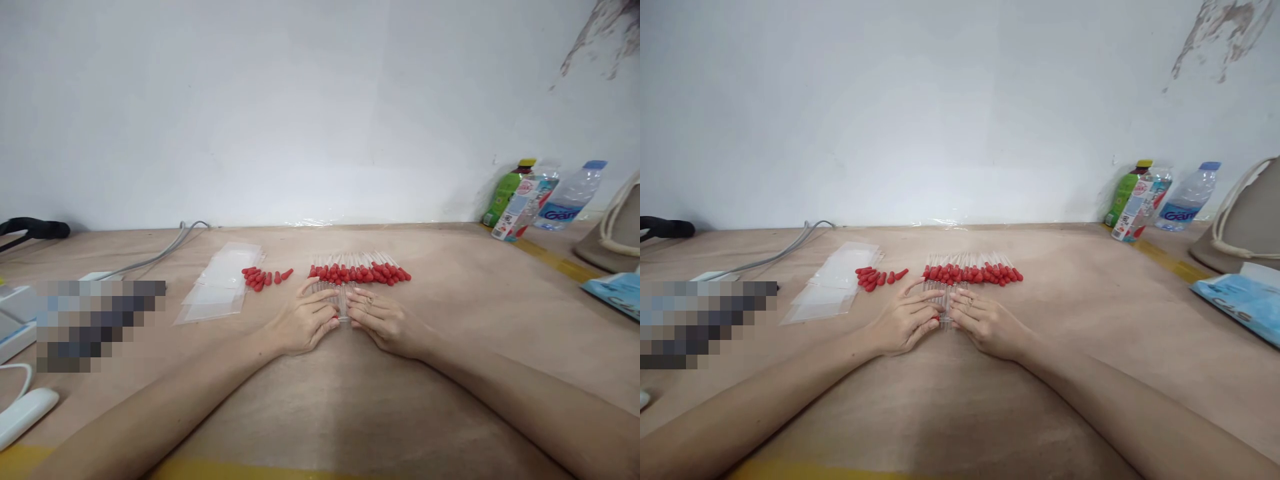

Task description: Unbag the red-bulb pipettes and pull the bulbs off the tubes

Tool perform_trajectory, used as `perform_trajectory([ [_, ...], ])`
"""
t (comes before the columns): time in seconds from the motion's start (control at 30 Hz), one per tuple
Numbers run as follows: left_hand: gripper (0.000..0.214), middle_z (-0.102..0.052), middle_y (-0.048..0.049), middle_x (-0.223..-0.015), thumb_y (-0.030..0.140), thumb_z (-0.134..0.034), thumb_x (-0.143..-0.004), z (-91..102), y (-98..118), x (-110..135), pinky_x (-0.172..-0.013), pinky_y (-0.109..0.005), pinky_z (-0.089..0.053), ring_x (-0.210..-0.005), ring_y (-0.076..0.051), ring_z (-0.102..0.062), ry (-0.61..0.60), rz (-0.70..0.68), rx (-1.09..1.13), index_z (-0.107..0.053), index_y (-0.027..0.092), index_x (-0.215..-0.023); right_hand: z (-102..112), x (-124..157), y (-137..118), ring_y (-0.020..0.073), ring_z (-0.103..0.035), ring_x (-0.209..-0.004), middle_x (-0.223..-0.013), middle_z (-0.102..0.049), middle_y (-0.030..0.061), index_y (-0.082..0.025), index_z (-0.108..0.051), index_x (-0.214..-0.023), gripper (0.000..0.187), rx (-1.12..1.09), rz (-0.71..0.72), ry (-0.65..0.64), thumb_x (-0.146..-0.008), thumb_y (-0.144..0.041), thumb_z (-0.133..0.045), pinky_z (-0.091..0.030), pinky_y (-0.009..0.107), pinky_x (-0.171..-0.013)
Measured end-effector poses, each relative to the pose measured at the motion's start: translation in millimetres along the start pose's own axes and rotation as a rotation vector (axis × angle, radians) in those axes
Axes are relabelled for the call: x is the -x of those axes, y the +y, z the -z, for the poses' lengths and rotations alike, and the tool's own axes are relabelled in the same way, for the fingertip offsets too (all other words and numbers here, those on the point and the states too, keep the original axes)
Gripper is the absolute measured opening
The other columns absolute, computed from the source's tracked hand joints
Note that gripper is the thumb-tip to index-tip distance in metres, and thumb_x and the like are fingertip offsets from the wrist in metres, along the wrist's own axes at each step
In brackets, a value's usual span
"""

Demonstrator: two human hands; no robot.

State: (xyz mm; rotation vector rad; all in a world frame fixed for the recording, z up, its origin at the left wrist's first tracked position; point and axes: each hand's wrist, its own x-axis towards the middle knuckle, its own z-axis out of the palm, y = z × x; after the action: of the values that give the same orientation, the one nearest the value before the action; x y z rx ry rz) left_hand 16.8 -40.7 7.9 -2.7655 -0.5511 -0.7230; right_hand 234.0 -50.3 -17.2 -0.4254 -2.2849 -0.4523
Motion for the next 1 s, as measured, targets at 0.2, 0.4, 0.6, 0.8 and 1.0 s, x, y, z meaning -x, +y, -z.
perform_trajectory([
  [0.2,0.019,-0.068,-0.0032,-0.088,0.020,-0.039,-0.089,4.1,0.8,1.1,-0.106,-0.041,-0.018,-0.114,-0.018,-0.049,-0.017,-0.009,0.002,-0.057,0.016,-0.085,0.8,4.6,1.6,0.0205,-0.047,-0.116,-0.110,-0.061,0.0144,-0.007,-0.056,-0.108,0.028,0.003,0.031,0.008,-0.080,-0.008,-0.052,-0.040,0.039,-0.102],
  [0.4,0.018,-0.068,-0.0028,-0.093,0.020,-0.039,-0.089,5.2,1.9,-0.4,-0.105,-0.042,-0.018,-0.114,-0.018,-0.049,-0.023,0.001,0.009,-0.057,0.017,-0.083,-1.0,10.4,2.9,0.0198,-0.045,-0.118,-0.112,-0.061,0.0120,-0.011,-0.053,-0.114,0.034,-0.049,0.007,0.015,-0.081,-0.005,-0.047,-0.040,0.042,-0.101],
  [0.6,0.018,-0.066,-0.0026,-0.097,0.018,-0.039,-0.088,9.6,-5.4,9.7,-0.100,-0.043,-0.025,-0.109,-0.019,-0.050,-0.013,0.107,0.025,-0.057,0.018,-0.092,7.2,17.8,9.8,0.0193,-0.050,-0.113,-0.112,-0.061,0.0088,-0.017,-0.049,-0.119,0.039,-0.079,-0.072,0.039,-0.083,-0.005,-0.043,-0.043,0.043,-0.096],
  [0.8,0.022,-0.060,-0.0054,-0.089,0.027,-0.037,-0.089,22.6,-30.4,12.9,-0.078,-0.031,-0.043,-0.085,-0.017,-0.053,0.090,0.438,0.063,-0.057,0.018,-0.088,12.1,14.7,12.4,0.0149,-0.052,-0.066,-0.065,-0.059,0.0024,-0.020,-0.062,-0.102,0.023,0.142,-0.347,0.024,-0.083,-0.020,-0.050,-0.042,0.032,-0.064],
  [1.0,0.030,-0.053,-0.0071,-0.085,0.022,-0.039,-0.081,40.7,-82.5,21.8,-0.075,-0.031,-0.046,-0.082,-0.019,-0.055,0.160,0.840,-0.034,-0.063,0.015,-0.097,7.0,1.5,4.1,0.0159,-0.053,-0.074,-0.079,-0.062,0.0049,-0.015,-0.058,-0.105,0.026,0.082,-0.548,-0.065,-0.084,-0.017,-0.042,-0.036,0.031,-0.072],
])
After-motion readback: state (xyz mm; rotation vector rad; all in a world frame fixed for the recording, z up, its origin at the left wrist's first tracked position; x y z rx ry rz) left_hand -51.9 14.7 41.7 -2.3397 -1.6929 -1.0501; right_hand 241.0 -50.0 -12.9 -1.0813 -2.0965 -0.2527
